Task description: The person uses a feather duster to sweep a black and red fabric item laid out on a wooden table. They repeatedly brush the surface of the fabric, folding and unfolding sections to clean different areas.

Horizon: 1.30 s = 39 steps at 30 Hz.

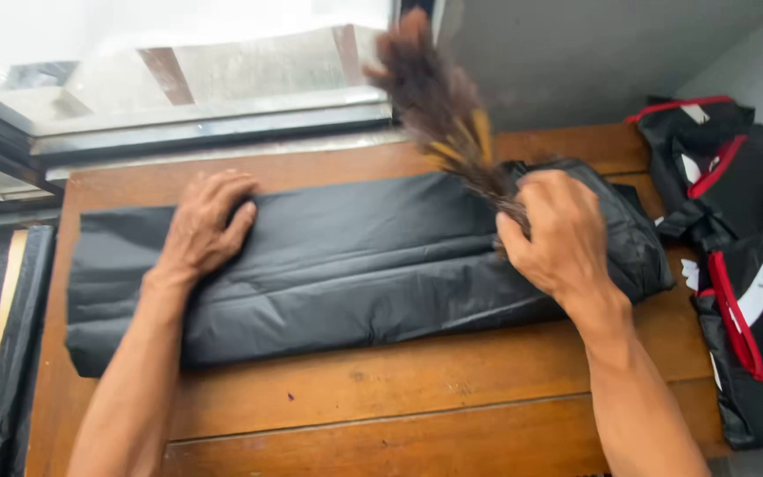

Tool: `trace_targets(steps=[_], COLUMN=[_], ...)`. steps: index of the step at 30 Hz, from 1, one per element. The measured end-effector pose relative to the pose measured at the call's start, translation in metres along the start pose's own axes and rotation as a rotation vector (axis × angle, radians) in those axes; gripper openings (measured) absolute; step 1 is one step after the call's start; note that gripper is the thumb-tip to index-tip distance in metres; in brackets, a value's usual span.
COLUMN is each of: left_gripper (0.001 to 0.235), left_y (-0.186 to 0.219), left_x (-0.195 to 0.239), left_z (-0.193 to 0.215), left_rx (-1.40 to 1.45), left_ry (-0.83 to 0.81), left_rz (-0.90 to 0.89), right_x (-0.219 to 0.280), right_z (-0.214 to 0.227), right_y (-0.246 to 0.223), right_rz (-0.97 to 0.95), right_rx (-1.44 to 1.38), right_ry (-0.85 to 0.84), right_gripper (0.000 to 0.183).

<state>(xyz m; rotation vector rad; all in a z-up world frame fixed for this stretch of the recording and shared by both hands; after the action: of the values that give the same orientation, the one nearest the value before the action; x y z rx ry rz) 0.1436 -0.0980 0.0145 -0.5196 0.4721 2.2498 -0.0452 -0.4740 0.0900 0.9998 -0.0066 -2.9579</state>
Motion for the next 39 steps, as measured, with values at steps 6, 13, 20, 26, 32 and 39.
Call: trace_targets(steps=[6,13,20,26,32,39], left_gripper=[0.045,0.056,0.031,0.021,0.012,0.009], left_y=[0.01,0.022,0.032,0.052,0.077,0.119], left_x=[0.011,-0.008,0.002,0.003,0.0,-0.017], left_z=[0.011,0.023,0.013,0.05,0.09,0.179], left_rx=[0.037,0.091,-0.046,0.039,0.006,-0.309], left_ry=[0.026,-0.511,-0.876,-0.875,-0.687,-0.152], left_rz=[0.029,0.231,0.285,0.308,0.167,-0.134], right_x=[-0.048,-0.043,-0.036,-0.03,-0.028,-0.039], right_z=[-0.066,-0.083,-0.093,-0.076,-0.047,0.009], right_y=[-0.015,-0.009,-0.005,0.001,0.001,0.018], right_rz=[0.158,-0.043,-0.073,-0.112,-0.208,-0.423], right_rx=[-0.254,-0.453,-0.301,-0.283,-0.416,-0.655], right_ry=[-0.279,-0.673,-0.869,-0.938,-0.985,-0.758], right_gripper=[0.033,0.028,0.032,0.033,0.048,0.022])
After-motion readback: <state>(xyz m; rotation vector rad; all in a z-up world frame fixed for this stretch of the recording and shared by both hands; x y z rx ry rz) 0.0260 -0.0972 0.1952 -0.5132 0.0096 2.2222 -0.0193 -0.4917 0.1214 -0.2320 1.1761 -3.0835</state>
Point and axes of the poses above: each hand's wrist, its own x-axis away from the middle knuckle, its own z-axis out of the back of the hand, y = z × x, the point moved 8 cm from there along -x, towards the middle knuckle, and after that the axes turned 2 degrees about z, right-handed, at the moved point
